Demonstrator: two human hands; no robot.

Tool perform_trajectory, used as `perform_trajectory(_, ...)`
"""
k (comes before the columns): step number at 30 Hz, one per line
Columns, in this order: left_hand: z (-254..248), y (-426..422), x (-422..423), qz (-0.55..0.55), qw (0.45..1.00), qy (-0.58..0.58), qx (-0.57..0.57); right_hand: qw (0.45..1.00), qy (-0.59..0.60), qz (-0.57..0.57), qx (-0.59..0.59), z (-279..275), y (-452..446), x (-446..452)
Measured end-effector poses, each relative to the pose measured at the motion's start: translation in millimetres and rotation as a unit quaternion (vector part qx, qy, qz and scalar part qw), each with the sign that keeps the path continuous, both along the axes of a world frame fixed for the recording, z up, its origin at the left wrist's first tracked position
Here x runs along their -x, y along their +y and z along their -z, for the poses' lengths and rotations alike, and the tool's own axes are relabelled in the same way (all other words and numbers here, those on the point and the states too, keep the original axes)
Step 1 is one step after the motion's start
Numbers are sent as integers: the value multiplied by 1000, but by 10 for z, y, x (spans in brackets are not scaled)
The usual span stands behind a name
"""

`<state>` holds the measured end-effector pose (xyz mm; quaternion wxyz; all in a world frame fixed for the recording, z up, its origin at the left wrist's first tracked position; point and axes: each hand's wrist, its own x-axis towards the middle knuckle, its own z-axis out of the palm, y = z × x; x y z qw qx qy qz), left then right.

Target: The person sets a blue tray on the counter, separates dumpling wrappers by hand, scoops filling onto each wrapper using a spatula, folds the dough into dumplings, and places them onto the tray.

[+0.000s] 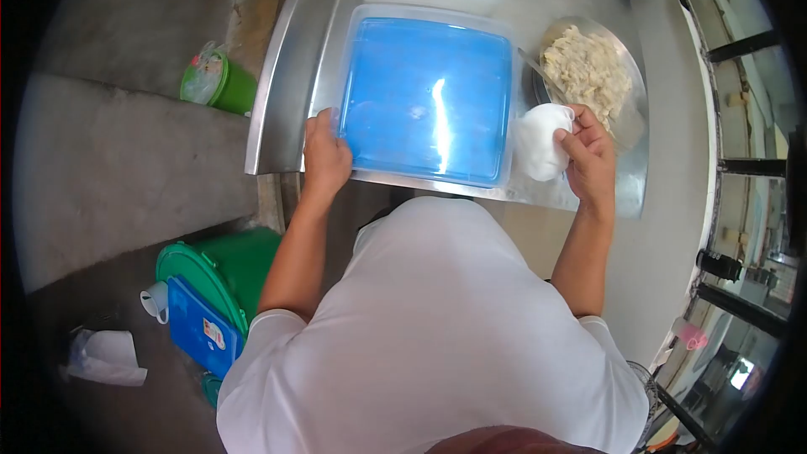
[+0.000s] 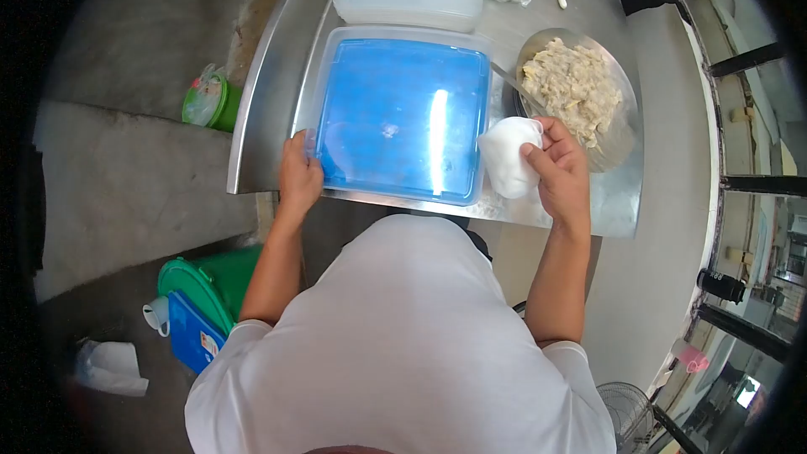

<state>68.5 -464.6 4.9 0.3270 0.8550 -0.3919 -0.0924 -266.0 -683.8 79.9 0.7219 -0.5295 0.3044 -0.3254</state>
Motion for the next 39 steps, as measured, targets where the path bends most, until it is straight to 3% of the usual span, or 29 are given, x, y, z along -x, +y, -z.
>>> perform_trajectory(2,-43,-1,19,12,1000,2,4,1000,-8,-9,-4,0,38,-121)
perform_trajectory(4,-216,-11,54,17,993,-118,20,999,-29,-16,-9,-18,63,-279)
perform_trajectory(5,-352,-49,61,18,993,-117,21,999,-28,-15,-9,-28,75,-359)
perform_trajectory(7,-642,-154,109,39,988,-34,143,998,-49,-33,0,-52,94,-513)
perform_trajectory(8,-654,-221,118,32,988,-34,145,997,-60,-50,-17,-59,87,-581)
perform_trajectory(10,-648,-366,167,100,916,300,246,992,-100,-64,-49,-79,102,-741)
perform_trajectory(11,-639,-423,240,98,916,301,247,984,-140,-68,-81,-82,121,-812)
perform_trajectory(12,-631,-487,330,146,803,518,257,985,-138,-68,-82,-61,136,-886)
perform_trajectory(13,-630,-545,395,187,640,701,252,980,-158,-67,-99,-21,142,-969)
perform_trajectory(17,-536,-718,462,211,650,683,259,970,-182,-55,-152,64,192,-1059)
perform_trajectory(19,-553,-768,359,209,691,646,249,964,-181,-82,-177,59,181,-1043)
perform_trajectory(22,-571,-815,299,225,700,637,233,959,-138,-99,-229,53,189,-1074)
perform_trajectory(26,-577,-918,288,204,657,684,242,959,-92,-154,-220,95,163,-1076)
perform_trajectory(28,-660,-943,341,160,591,751,245,962,-73,-159,-208,133,208,-1102)
perform_trajectory(32,-510,-968,411,162,624,724,245,965,-142,-80,-204,102,230,-1171)
perform_trajectory(34,-480,-985,325,209,677,667,230,967,-141,-72,-199,67,234,-1182)
perform_trajectory(37,-568,-1041,279,234,666,677,210,959,-79,-112,-248,16,221,-1166)
perform_trajectory(38,-597,-1049,290,234,666,676,211,960,-111,-91,-240,15,247,-1198)
perform_trajectory(39,-626,-1047,313,202,633,712,228,960,-144,-69,-232,17,258,-1224)
